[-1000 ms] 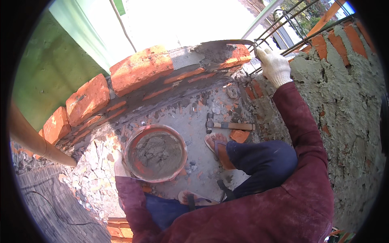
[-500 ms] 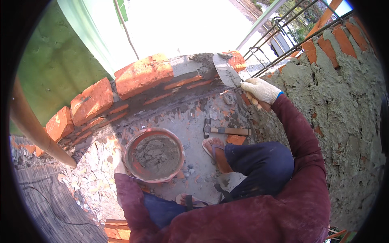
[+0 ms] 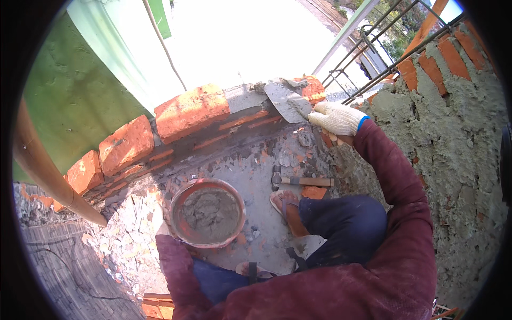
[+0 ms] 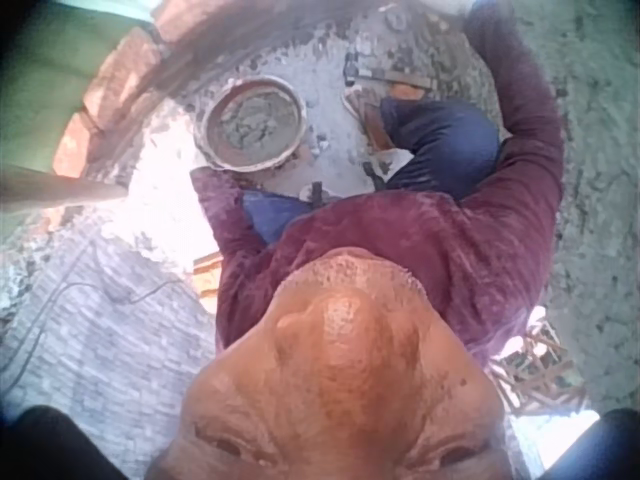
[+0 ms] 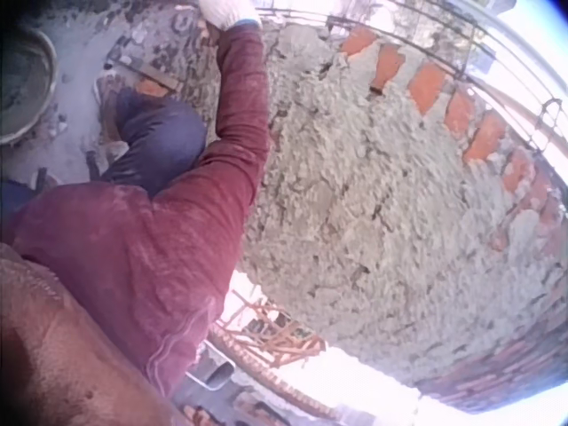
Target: The person scoops mortar from a bucket with a trowel and applies it to a brick wall, then places bricks and taps them into position. The person repeats this process along the wall, adding mortar and bricks in sequence.
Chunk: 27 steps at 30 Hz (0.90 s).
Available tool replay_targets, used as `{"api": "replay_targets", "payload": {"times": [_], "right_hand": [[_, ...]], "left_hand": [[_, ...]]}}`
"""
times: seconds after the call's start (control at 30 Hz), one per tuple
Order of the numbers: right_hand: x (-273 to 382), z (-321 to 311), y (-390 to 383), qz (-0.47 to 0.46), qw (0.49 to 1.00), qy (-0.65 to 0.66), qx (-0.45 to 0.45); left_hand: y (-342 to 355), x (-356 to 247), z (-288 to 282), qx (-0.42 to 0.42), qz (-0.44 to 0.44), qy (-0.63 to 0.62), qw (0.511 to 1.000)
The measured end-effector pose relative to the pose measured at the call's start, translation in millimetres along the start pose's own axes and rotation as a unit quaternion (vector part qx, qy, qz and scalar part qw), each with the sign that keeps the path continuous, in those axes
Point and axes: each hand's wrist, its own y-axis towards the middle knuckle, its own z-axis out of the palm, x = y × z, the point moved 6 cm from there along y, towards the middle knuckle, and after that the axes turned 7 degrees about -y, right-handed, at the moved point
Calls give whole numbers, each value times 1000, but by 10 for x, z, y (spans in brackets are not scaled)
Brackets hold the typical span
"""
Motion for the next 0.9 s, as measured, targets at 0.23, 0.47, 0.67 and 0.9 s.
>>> {"api": "replay_targets", "payload": {"times": [0.23,0.47,0.67,0.9], "right_hand": [[-57,-195,-146,-5,999,-51,-16],[-186,329,75,4,911,396,113],[206,404,82,-26,961,267,62],[-570,132,-26,-28,986,-7,-164]], "left_hand": [[-72,-91,-92,-15,13,1,1000],[-24,-91,8,1,10,9,1000],[-16,-125,-6,1,15,8,1000],[-73,-136,-37,-1,21,16,1000]]}}
